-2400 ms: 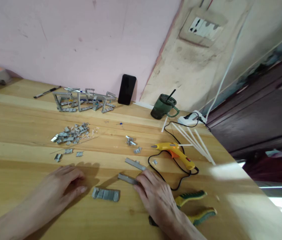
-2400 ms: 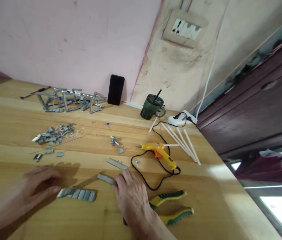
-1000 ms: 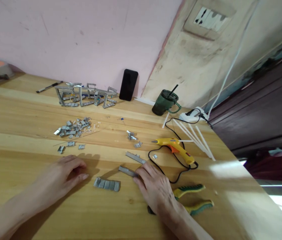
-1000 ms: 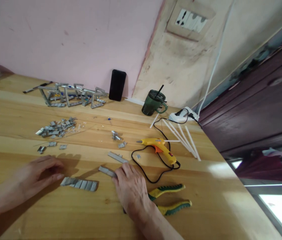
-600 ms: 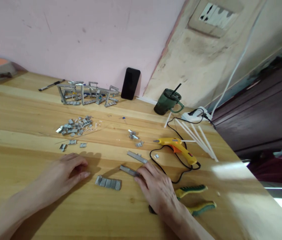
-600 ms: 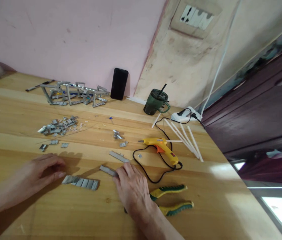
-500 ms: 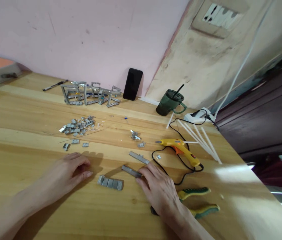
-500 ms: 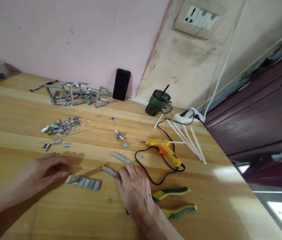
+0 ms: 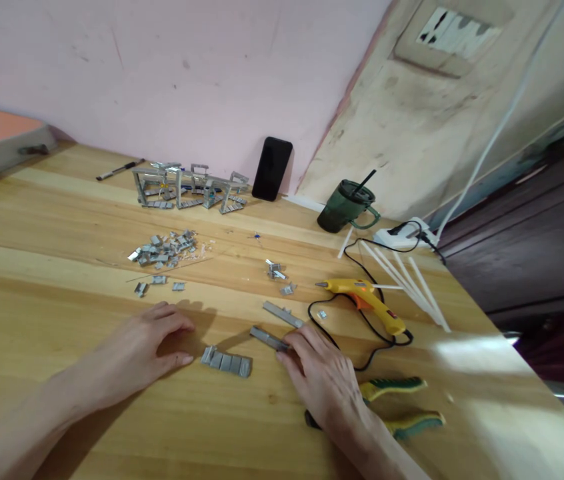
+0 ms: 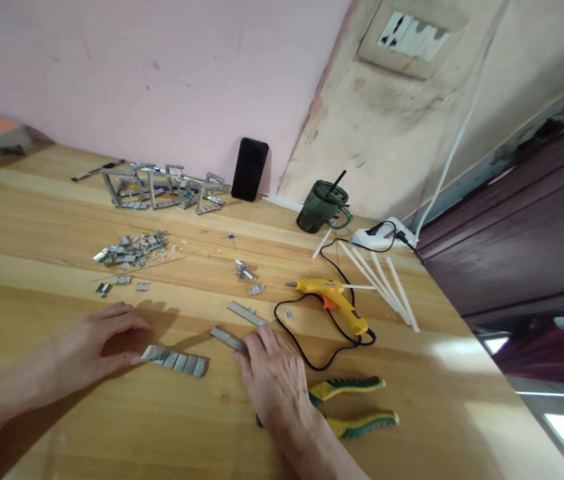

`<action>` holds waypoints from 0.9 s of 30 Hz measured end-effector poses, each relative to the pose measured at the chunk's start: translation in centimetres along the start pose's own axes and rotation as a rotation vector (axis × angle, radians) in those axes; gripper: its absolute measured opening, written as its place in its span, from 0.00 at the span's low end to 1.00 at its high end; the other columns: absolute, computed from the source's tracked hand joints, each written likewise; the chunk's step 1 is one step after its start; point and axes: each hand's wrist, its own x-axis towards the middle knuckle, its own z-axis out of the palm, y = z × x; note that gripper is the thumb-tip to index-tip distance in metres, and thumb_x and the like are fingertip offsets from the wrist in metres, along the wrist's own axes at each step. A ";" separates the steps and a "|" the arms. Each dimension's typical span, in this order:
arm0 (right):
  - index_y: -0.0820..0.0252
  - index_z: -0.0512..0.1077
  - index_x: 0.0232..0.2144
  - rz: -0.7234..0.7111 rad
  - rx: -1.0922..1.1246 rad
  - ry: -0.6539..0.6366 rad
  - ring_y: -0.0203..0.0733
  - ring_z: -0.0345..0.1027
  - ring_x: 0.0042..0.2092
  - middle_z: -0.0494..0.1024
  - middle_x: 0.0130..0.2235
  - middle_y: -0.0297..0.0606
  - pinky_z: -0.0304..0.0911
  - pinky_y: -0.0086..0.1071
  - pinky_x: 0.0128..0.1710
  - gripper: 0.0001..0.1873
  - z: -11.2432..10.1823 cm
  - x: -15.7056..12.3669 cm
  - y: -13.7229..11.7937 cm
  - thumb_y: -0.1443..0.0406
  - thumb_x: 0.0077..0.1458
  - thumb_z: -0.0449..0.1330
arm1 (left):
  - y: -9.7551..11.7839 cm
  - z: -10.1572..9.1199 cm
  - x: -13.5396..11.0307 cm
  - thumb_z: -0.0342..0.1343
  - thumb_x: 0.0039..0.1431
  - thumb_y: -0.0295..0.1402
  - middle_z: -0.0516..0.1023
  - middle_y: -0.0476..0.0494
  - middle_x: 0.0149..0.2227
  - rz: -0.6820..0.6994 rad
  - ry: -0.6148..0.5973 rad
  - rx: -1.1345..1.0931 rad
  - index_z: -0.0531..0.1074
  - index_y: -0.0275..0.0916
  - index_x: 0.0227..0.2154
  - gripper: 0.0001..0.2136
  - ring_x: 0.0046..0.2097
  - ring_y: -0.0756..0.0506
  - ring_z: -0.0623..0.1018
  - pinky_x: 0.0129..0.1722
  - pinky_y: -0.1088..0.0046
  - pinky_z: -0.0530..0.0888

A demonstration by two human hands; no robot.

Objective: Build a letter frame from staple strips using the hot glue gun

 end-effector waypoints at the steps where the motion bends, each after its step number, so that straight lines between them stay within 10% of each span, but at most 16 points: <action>1: 0.57 0.70 0.29 -0.003 -0.001 0.005 0.40 0.69 0.32 0.72 0.30 0.36 0.64 0.31 0.30 0.07 0.0 0.0 0.0 0.66 0.56 0.53 | 0.0 0.0 0.0 0.57 0.51 0.37 0.75 0.43 0.40 0.002 0.000 -0.006 0.73 0.42 0.37 0.10 0.44 0.41 0.74 0.45 0.62 0.71; 27: 0.57 0.70 0.27 -0.009 0.017 0.006 0.39 0.68 0.31 0.71 0.30 0.36 0.62 0.30 0.29 0.08 0.0 0.0 -0.1 0.66 0.57 0.53 | -0.3 0.3 0.0 0.56 0.51 0.38 0.75 0.43 0.42 0.012 -0.005 0.018 0.73 0.43 0.38 0.11 0.47 0.39 0.73 0.47 0.60 0.70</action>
